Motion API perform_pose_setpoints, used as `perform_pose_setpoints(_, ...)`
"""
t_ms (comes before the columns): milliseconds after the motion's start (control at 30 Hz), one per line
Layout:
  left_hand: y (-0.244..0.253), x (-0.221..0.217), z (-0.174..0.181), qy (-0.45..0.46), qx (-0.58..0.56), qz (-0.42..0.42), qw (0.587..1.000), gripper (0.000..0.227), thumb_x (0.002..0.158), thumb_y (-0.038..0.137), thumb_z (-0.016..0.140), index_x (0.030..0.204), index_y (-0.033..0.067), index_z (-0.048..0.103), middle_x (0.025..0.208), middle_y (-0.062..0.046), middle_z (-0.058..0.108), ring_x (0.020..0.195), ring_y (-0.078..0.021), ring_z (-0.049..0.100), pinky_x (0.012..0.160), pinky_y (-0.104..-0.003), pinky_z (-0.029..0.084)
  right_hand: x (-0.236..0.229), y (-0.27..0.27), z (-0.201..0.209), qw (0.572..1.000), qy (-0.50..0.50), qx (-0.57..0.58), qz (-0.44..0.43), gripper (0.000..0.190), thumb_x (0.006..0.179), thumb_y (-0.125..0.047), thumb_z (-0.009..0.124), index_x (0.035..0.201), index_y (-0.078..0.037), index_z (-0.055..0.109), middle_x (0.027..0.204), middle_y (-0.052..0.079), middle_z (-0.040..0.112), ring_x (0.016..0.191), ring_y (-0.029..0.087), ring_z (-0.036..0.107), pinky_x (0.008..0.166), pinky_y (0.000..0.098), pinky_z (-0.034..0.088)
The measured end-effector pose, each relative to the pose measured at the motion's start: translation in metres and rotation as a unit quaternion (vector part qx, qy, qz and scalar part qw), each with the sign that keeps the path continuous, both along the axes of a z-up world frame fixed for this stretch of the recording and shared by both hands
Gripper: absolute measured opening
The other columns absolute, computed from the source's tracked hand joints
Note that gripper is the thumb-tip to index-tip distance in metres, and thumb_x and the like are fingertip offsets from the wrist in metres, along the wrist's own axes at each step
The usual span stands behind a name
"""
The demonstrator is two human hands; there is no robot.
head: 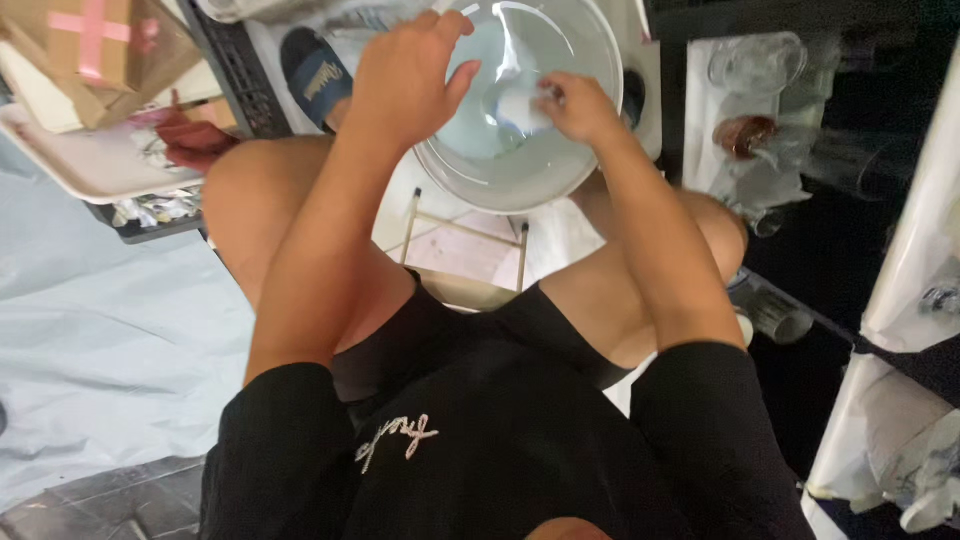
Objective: The person washes several small ceramic bowls and a mug by hand in a bucket of water, scrubbing each item and rinsing it before placing it on a nearby shelf.
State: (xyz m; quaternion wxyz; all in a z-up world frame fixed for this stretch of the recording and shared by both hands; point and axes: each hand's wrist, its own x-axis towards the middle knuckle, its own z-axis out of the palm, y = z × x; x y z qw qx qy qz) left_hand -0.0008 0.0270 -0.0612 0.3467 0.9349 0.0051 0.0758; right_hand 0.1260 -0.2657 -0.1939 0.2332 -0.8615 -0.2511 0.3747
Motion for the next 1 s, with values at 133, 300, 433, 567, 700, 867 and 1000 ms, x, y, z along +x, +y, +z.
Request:
perform_pose_setpoints(133, 0.003, 0.008, -0.001, 0.049, 0.023, 0.018, 0.998, 0.033, 0.094, 0.027, 0.08, 0.116, 0.0073, 0.066, 0.098, -0.015, 0.07, 0.083, -0.0368, 0.069, 0.068, -0.048, 0.052, 0.012, 0.007, -0.046, 0.999, -0.016, 0.034, -0.036, 0.029, 0.098, -0.021, 0.069, 0.123, -0.006, 0.069, 0.104, 0.018, 0.074, 0.088, 0.032, 0.072, 0.081, 0.0403, 0.056)
perform_pose_setpoints(300, 0.0, -0.003, -0.008, 0.069, 0.054, 0.031, 0.996, 0.036, 0.09, 0.03, 0.081, 0.114, 0.0072, 0.066, 0.092, -0.013, 0.07, 0.077, -0.035, 0.069, 0.061, -0.047, 0.052, 0.005, 0.005, -0.071, 0.993, -0.093, 0.072, -0.006, 0.023, 0.099, -0.015, 0.072, 0.12, -0.007, 0.073, 0.103, 0.018, 0.076, 0.091, 0.033, 0.072, 0.083, 0.0416, 0.057)
perform_pose_setpoints(433, 0.001, -0.007, -0.012, 0.102, 0.07, 0.04, 0.991, 0.037, 0.089, 0.032, 0.082, 0.11, 0.0068, 0.066, 0.09, -0.013, 0.07, 0.077, -0.0347, 0.069, 0.062, -0.047, 0.052, -0.001, 0.006, -0.086, 0.993, -0.066, 0.003, -0.095, 0.024, 0.094, -0.019, 0.076, 0.112, -0.004, 0.071, 0.088, 0.016, 0.074, 0.077, 0.03, 0.071, 0.074, 0.0422, 0.056)
perform_pose_setpoints(567, -0.001, -0.007, -0.009, 0.092, 0.081, 0.049, 0.991, 0.038, 0.087, 0.033, 0.082, 0.109, 0.0066, 0.066, 0.087, -0.013, 0.069, 0.076, -0.0347, 0.069, 0.061, -0.047, 0.052, -0.008, -0.004, -0.102, 0.986, -0.114, 0.02, -0.121, 0.027, 0.092, -0.023, 0.08, 0.109, -0.004, 0.072, 0.085, 0.015, 0.075, 0.077, 0.027, 0.073, 0.072, 0.0399, 0.057)
perform_pose_setpoints(700, -0.003, -0.009, -0.01, 0.075, 0.07, 0.044, 0.994, 0.037, 0.088, 0.031, 0.083, 0.106, 0.0052, 0.064, 0.089, -0.012, 0.068, 0.076, -0.0337, 0.069, 0.061, -0.047, 0.051, -0.011, -0.014, -0.121, 0.99, -0.051, 0.02, -0.129, 0.026, 0.091, -0.025, 0.077, 0.109, -0.006, 0.074, 0.088, 0.013, 0.077, 0.079, 0.024, 0.075, 0.075, 0.0368, 0.058)
perform_pose_setpoints(867, -0.004, -0.005, -0.01, 0.084, 0.083, 0.06, 0.991, 0.039, 0.086, 0.033, 0.084, 0.103, 0.0052, 0.064, 0.087, -0.013, 0.068, 0.076, -0.0346, 0.069, 0.06, -0.048, 0.051, -0.018, -0.008, -0.131, 0.995, -0.059, 0.012, -0.08, 0.023, 0.082, -0.021, 0.082, 0.099, -0.006, 0.08, 0.086, 0.014, 0.077, 0.077, 0.024, 0.075, 0.073, 0.0367, 0.059)
perform_pose_setpoints(1000, -0.006, -0.003, -0.007, 0.101, 0.086, 0.056, 0.99, 0.038, 0.085, 0.035, 0.083, 0.1, 0.0058, 0.064, 0.088, -0.013, 0.069, 0.077, -0.035, 0.07, 0.063, -0.048, 0.052, -0.026, -0.001, -0.129, 0.994, 0.036, -0.041, -0.094, 0.019, 0.083, -0.02, 0.08, 0.098, -0.007, 0.08, 0.085, 0.011, 0.078, 0.074, 0.022, 0.076, 0.071, 0.0352, 0.059)
